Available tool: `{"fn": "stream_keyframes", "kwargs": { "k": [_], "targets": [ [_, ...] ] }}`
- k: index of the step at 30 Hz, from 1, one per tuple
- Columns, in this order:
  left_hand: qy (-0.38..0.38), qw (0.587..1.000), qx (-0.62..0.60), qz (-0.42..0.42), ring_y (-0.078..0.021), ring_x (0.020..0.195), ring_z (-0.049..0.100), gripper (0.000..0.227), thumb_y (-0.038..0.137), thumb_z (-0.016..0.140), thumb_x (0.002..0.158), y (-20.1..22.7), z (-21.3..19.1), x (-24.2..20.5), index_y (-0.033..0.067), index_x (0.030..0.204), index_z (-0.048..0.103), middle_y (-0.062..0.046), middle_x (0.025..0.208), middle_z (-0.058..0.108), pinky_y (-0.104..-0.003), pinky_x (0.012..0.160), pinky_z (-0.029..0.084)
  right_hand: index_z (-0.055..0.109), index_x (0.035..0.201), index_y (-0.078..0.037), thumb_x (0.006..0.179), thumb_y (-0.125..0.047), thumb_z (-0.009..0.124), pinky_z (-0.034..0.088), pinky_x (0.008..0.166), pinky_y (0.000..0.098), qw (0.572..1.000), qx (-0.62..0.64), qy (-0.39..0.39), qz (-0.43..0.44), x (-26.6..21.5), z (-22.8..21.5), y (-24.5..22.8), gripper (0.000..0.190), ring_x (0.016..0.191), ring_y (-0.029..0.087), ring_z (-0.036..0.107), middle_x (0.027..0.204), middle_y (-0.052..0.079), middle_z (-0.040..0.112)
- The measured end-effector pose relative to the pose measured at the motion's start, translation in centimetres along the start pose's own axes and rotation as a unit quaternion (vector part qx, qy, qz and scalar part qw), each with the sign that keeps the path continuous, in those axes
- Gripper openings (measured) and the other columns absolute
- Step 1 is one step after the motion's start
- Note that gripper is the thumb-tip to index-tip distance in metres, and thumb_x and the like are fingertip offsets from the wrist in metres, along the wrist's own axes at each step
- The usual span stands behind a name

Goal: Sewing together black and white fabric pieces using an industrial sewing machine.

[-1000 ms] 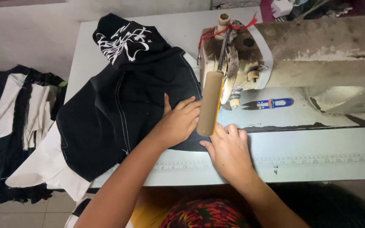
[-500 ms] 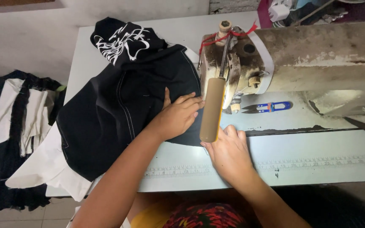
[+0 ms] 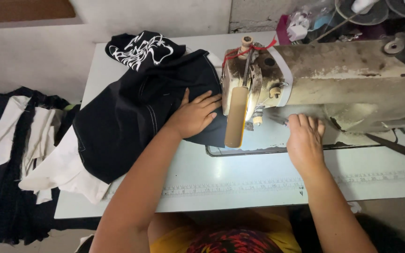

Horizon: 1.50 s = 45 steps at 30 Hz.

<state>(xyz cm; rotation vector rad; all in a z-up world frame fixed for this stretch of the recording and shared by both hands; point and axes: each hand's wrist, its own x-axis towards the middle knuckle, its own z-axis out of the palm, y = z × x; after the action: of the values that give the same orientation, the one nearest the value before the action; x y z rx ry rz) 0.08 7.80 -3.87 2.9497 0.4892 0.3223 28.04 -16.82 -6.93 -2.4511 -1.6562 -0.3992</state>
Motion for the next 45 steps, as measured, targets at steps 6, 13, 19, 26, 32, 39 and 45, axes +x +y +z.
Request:
{"fn": "stream_keyframes", "kwargs": {
  "k": [6, 13, 19, 26, 32, 39, 45],
  "targets": [
    [-0.02, 0.972, 0.065, -0.223, -0.0423, 0.154, 0.022, 0.055, 0.043, 0.026, 0.11, 5.1, -0.7, -3.9, 0.025, 0.162, 0.033, -0.003, 0.168, 0.032, -0.087, 0.106, 0.007, 0.055, 0.13, -0.006, 0.109, -0.041, 0.048, 0.053, 0.091, 0.0521, 0.976, 0.177, -0.115, 0.05, -3.0, -5.6, -5.5, 0.042, 0.107, 0.039, 0.068, 0.11, 0.016, 0.068],
    [-0.037, 0.947, 0.08, -0.308, -0.0489, 0.153, 0.015, 0.058, 0.044, 0.025, 0.11, 9.9, -0.2, -7.3, 0.0212, 0.163, 0.028, -0.005, 0.171, 0.024, -0.09, 0.103, 0.004, 0.06, 0.097, -0.018, 0.1, -0.042, 0.058, 0.058, 0.069, 0.0385, 0.997, 0.016, -0.04, -0.06, -1.8, -4.5, -14.1, 0.024, 0.076, 0.021, 0.074, 0.075, 0.0, 0.064],
    [-0.075, 0.955, 0.045, -0.282, -0.0512, 0.151, 0.015, 0.06, 0.043, 0.028, 0.108, 15.6, -2.6, -11.6, 0.0216, 0.164, 0.023, -0.004, 0.172, 0.018, -0.09, 0.102, 0.01, 0.059, 0.083, -0.023, 0.103, -0.042, 0.057, 0.054, 0.058, 0.0252, 0.992, -0.039, 0.097, -0.073, -2.3, -3.2, -11.2, 0.027, 0.059, 0.012, 0.069, 0.061, -0.006, 0.057],
    [0.088, 0.984, 0.147, -0.052, -0.0309, 0.087, 0.061, 0.018, 0.02, 0.047, 0.091, 9.8, -7.4, -6.6, 0.0227, 0.089, 0.065, -0.003, 0.089, 0.065, -0.052, 0.075, 0.044, 0.048, 0.143, -0.006, 0.088, -0.024, 0.055, 0.031, 0.112, 0.0516, 0.986, 0.088, 0.034, -0.138, -5.5, -9.8, -18.6, 0.059, 0.136, 0.034, 0.045, 0.146, 0.014, 0.052],
    [-0.181, 0.89, -0.004, -0.419, -0.0361, 0.149, 0.032, 0.051, 0.022, 0.035, 0.105, -1.9, -8.5, -3.3, 0.0291, 0.156, 0.037, 0.003, 0.164, 0.032, -0.071, 0.107, 0.03, 0.038, 0.158, -0.022, 0.105, -0.041, 0.04, 0.024, 0.116, 0.0615, 0.953, 0.085, -0.012, -0.292, -7.8, -6.0, -18.9, 0.057, 0.151, 0.036, 0.029, 0.163, 0.0, 0.038],
    [-0.162, 0.963, -0.027, -0.213, -0.0324, 0.138, 0.041, 0.05, 0.04, 0.067, 0.093, -3.5, -3.4, -1.9, 0.0366, 0.141, 0.053, 0.001, 0.154, 0.045, -0.06, 0.108, 0.028, 0.04, 0.157, -0.028, 0.106, -0.04, 0.04, 0.021, 0.116, 0.0644, 0.927, 0.106, -0.019, -0.359, -6.8, -7.4, -17.6, 0.052, 0.151, 0.036, 0.028, 0.162, -0.002, 0.04],
    [-0.174, 0.959, -0.104, -0.199, -0.0214, 0.116, 0.06, 0.012, 0.031, 0.065, 0.088, -3.7, -3.8, -3.8, 0.0272, 0.099, 0.063, 0.005, 0.115, 0.067, -0.05, 0.091, 0.034, 0.043, 0.156, -0.028, 0.106, -0.038, 0.04, 0.018, 0.117, 0.0658, 0.928, 0.133, -0.03, -0.346, -6.7, -8.1, -17.6, 0.051, 0.151, 0.036, 0.028, 0.161, -0.001, 0.042]
  ]
}}
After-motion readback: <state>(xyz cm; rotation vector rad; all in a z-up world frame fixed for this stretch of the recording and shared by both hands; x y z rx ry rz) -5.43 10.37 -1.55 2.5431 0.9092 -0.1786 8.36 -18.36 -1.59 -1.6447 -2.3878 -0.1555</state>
